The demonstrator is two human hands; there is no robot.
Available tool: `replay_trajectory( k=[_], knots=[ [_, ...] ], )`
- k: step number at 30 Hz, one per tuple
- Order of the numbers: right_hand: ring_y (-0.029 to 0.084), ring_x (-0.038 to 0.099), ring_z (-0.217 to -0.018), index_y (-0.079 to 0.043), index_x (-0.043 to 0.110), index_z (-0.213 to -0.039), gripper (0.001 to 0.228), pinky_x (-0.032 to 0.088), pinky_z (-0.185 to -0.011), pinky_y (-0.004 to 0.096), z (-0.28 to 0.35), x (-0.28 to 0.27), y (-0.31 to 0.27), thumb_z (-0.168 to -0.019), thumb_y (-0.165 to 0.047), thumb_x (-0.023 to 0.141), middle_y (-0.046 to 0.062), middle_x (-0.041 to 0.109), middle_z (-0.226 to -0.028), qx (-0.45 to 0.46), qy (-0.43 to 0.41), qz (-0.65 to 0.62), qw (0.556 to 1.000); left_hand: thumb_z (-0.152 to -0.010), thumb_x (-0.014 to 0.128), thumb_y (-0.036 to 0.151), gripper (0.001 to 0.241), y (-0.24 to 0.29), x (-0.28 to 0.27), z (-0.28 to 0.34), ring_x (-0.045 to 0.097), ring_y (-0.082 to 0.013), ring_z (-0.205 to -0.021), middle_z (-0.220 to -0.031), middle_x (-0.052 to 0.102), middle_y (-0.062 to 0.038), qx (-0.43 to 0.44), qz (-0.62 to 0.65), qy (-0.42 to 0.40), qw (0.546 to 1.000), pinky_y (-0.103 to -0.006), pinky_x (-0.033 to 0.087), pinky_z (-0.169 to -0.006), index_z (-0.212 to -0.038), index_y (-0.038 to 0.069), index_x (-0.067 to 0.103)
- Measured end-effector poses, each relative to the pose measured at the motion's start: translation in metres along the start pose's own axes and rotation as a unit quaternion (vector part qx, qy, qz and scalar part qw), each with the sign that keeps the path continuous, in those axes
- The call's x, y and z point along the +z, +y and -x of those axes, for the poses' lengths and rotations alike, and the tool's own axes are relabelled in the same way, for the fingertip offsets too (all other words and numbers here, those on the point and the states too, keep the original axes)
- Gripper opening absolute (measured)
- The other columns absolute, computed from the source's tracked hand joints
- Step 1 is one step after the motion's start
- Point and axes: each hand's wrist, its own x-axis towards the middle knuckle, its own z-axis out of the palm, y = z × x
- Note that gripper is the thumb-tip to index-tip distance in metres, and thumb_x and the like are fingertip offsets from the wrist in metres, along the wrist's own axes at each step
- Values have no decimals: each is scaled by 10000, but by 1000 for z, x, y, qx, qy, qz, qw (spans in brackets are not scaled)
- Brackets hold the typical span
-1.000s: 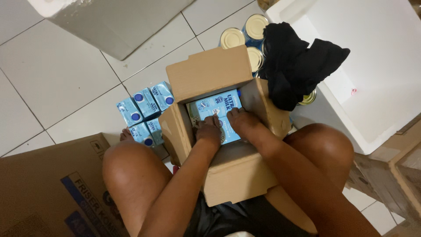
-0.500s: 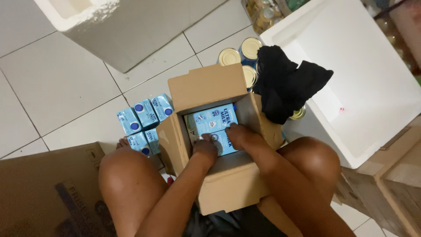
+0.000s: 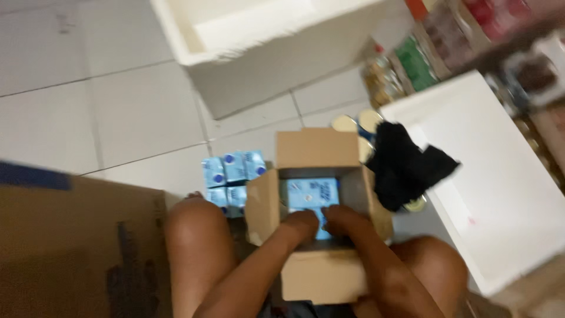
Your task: The person packs small cartons of milk into a cardboard box, wiping one carton with a black cloth before placing it inside.
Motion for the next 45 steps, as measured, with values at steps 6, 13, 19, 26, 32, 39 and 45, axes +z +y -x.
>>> replay_trajectory(
  k=[6, 13, 19, 26, 32, 39, 45],
  knots=[
    [427, 659, -1042, -112, 669, -1206, 386, 556, -849, 550, 67, -80, -52, -862, -269, 593, 215, 695, -1117, 22, 153, -104, 983, -853, 554, 133, 296, 14, -127, 124, 644, -518, -892, -881, 671, -300, 103, 202, 243, 943, -637, 497, -805, -1059, -56, 653],
    [193, 682, -1055, -309, 614, -1321, 469, 503, -861, 338, 114, -97, -66, -870, -431, 572, -68, 720, -1184, 38, 298, -122, 946, -934, 586, 398, 267, -130, -126, 124, 629, -268, -799, -848, 670, -44, -255, 355, 538, 721, -428, 456, -664, -880, 143, 533],
    [218, 711, -993, -211, 652, -1258, 440, 511, -869, 339, 109, -92, -50, -850, -373, 624, -3, 738, -1145, 14, 312, -113, 943, -697, 675, 721, 1151, -188, -15, 96, 404, -451, -1317, -1444, 336, -264, -429, 425, 373, 704, -538, 413, -1016, -1534, 125, 156],
    [197, 694, -966, -188, 649, -1320, 476, 518, -862, 330, 140, -101, -38, -859, -305, 659, 43, 723, -1122, 47, 370, -200, 906, -688, 577, 764, 1172, -151, -33, 132, 326, -400, -1410, -1604, 163, -183, -453, 475, 289, 697, -532, 370, -1080, -1582, 229, 41],
    [194, 684, -993, -184, 649, -1305, 477, 487, -873, 333, 147, -93, -14, -864, -362, 618, 22, 722, -1146, 77, 378, -184, 904, -652, 205, 1012, 1327, -142, -53, 158, 18, -274, -1534, -1642, 99, -158, -512, 158, 196, 821, -449, -35, -1223, -1552, 38, 141],
    [303, 677, -1045, -165, 645, -1312, 485, 524, -891, 441, 161, -97, -25, -851, -314, 637, 102, 730, -1112, 80, 346, -217, 909, -598, 731, 725, 1028, -164, -32, 160, 490, -275, -1293, -1335, 558, -96, -500, 211, 357, 760, -445, 425, -1041, -1378, 92, 514],
    [387, 691, -958, -121, 680, -1254, 425, 559, -817, 506, 151, -97, -18, -851, -255, 688, 151, 744, -986, 41, 402, -205, 891, -604, 754, 203, 654, -143, -32, 165, 584, -343, -1111, -1141, 632, -203, -451, 151, 456, 752, -454, 442, -977, -1195, -41, 619]
  ],
)
